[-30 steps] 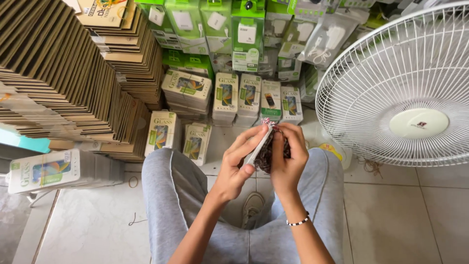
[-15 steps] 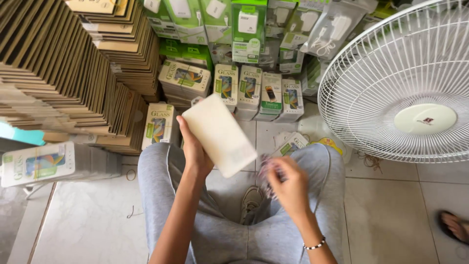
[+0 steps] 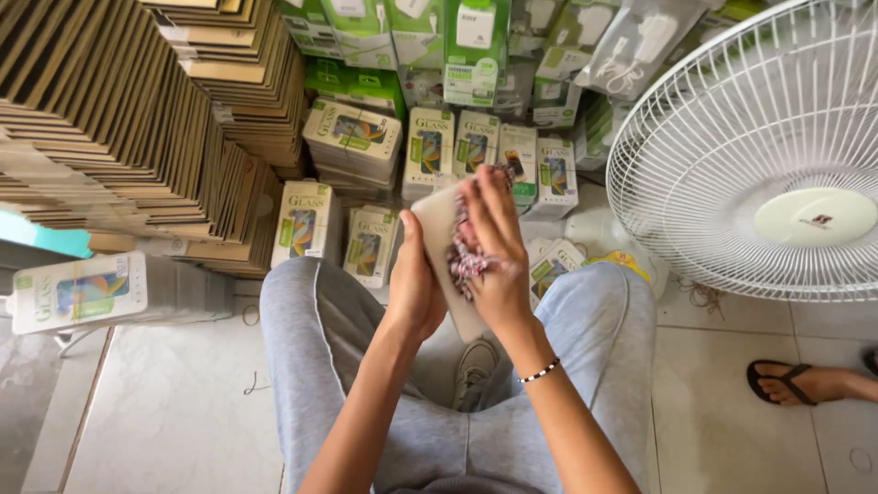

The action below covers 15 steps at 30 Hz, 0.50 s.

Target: Wipe dust off of phone screen protector boxes using a small cloth.

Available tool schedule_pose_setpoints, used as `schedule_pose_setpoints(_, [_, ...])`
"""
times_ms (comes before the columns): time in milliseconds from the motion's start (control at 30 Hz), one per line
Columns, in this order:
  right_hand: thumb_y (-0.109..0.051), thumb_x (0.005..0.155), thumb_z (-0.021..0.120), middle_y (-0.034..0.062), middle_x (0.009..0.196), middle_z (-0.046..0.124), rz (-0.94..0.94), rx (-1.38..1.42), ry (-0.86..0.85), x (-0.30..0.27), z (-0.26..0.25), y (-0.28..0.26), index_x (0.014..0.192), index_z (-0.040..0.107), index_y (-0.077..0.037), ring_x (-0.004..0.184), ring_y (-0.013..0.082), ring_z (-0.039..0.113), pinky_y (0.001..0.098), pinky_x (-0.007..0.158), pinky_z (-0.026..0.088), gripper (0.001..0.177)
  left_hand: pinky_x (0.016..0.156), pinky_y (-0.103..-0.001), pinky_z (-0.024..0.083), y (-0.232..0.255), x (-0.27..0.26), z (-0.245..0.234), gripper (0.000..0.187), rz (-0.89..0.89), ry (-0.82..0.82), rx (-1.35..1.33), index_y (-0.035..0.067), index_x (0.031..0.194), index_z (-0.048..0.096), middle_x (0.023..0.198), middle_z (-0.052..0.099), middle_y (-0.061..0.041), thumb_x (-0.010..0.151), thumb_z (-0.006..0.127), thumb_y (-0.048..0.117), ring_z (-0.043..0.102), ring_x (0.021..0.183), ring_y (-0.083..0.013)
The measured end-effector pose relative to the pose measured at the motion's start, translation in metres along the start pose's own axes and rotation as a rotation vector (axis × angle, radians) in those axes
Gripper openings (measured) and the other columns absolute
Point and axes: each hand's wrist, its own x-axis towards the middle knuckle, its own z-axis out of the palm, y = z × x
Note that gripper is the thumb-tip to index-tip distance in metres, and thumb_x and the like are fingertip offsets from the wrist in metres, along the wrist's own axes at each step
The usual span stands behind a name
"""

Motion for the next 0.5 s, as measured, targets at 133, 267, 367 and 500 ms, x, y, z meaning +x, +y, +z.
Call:
schedule_pose_setpoints(133, [0.003, 0.092, 0.058, 0.0179, 0.168, 0.030, 0.193, 0.193, 0.054, -0.035, 0.010, -0.012, 0.158, 0.039, -0.005, 0.156, 0.0376, 0.034, 0.0410, 0.125, 0.036, 0.069, 0.117, -0.040, 0.042, 0.010, 0.011, -0.018, 0.078, 0.109, 0.041, -0.001, 0.000, 0.151, 0.043, 0.150, 0.055, -0.017, 0.105, 0.030, 0.061, 0.054, 0.138, -0.0274])
schedule_pose_setpoints(267, [0.007, 0.093, 0.058, 0.0177, 0.165, 0.036, 0.281, 0.152, -0.062, -0.077, 0.034, 0.004, 0.155, 0.041, -0.005, 0.149, 0.0349, 0.042, 0.0409, 0.117, 0.041, 0.065, 0.108, -0.044, 0.047, 0.024, 0.016, -0.040, 0.080, 0.112, 0.229, 0.026, 0.002, 0.146, 0.047, 0.139, 0.059, -0.015, 0.099, 0.034, 0.065, 0.059, 0.124, -0.0267])
schedule_pose_setpoints(367, [0.008, 0.091, 0.060, 0.0165, 0.150, 0.051, 0.408, 0.238, -0.066, -0.078, 0.060, 0.011, 0.142, 0.054, -0.002, 0.132, 0.0311, 0.058, 0.0363, 0.104, 0.053, 0.052, 0.103, -0.044, 0.048, 0.011, 0.027, -0.067, 0.078, 0.122, 0.291, 0.070, 0.002, 0.142, 0.053, 0.132, 0.060, -0.015, 0.100, 0.040, 0.066, 0.058, 0.118, -0.0261])
schedule_pose_setpoints(500, [0.000, 0.093, 0.071, 0.0160, 0.113, 0.068, 0.392, 0.395, -0.055, -0.058, 0.107, 0.016, 0.115, 0.062, 0.005, 0.100, 0.0285, 0.070, 0.0348, 0.086, 0.056, 0.025, 0.107, -0.035, 0.042, 0.004, 0.033, -0.093, 0.056, -0.013, 0.310, 0.227, 0.016, 0.133, 0.055, 0.136, 0.062, -0.009, 0.098, 0.045, 0.059, 0.056, 0.124, -0.0225])
